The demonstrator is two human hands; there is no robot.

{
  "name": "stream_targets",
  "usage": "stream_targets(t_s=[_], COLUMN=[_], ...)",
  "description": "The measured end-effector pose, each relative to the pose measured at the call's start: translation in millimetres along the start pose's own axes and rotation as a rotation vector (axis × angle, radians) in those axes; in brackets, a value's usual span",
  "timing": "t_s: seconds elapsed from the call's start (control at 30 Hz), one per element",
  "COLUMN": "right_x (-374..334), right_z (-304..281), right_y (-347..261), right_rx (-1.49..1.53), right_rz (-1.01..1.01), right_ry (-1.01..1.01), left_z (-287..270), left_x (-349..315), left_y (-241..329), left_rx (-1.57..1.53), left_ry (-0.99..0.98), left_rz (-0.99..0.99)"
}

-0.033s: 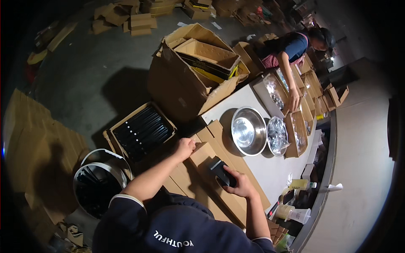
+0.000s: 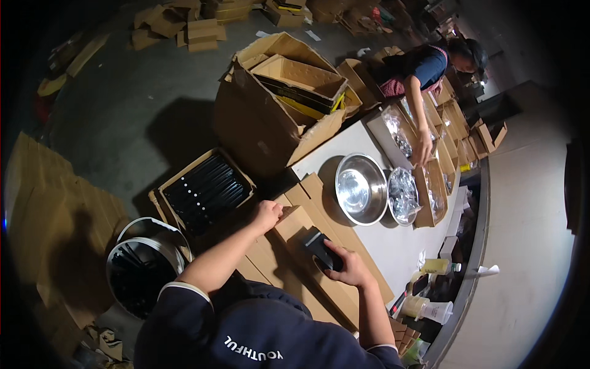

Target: Packing metal rails and hardware kits into cardboard boxes and sealing them with a tape dispenser.

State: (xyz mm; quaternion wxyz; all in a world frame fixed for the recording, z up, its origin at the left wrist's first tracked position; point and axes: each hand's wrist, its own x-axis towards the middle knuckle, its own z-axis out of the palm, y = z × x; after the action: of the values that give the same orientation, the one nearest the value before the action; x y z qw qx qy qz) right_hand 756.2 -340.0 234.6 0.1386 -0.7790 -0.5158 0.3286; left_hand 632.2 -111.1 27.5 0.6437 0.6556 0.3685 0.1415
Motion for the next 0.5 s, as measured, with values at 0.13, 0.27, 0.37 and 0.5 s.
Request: stream_targets(t_s=[0.13,0.27,0.37,0.5], right_x=[19.0,27.1,28.3,4.2], right_z=[-10.1,-8.8,-18.3,-15.7], right_y=[-29.5,-21.2,-26.5,-19.7], right_rx=[-0.138,-0.185,-0.220,-0.241], right_rz=[0.156,0.087,0.252,0.195], right_ry=[-0.115,-0.108,-0.199,-0.170], left_z=[1.6,-2.2,11.5,33.1], left_x=[-2.1,-0.2,-21.6,-36.1], left_y=[5.3,-1.8,33.9,26.8], left_rx=[0.432,0.464,0.199,0.371], left_ry=[-0.001,0.272,0.062,0.092], left_rz=[0.163,0.134,0.113,0.184])
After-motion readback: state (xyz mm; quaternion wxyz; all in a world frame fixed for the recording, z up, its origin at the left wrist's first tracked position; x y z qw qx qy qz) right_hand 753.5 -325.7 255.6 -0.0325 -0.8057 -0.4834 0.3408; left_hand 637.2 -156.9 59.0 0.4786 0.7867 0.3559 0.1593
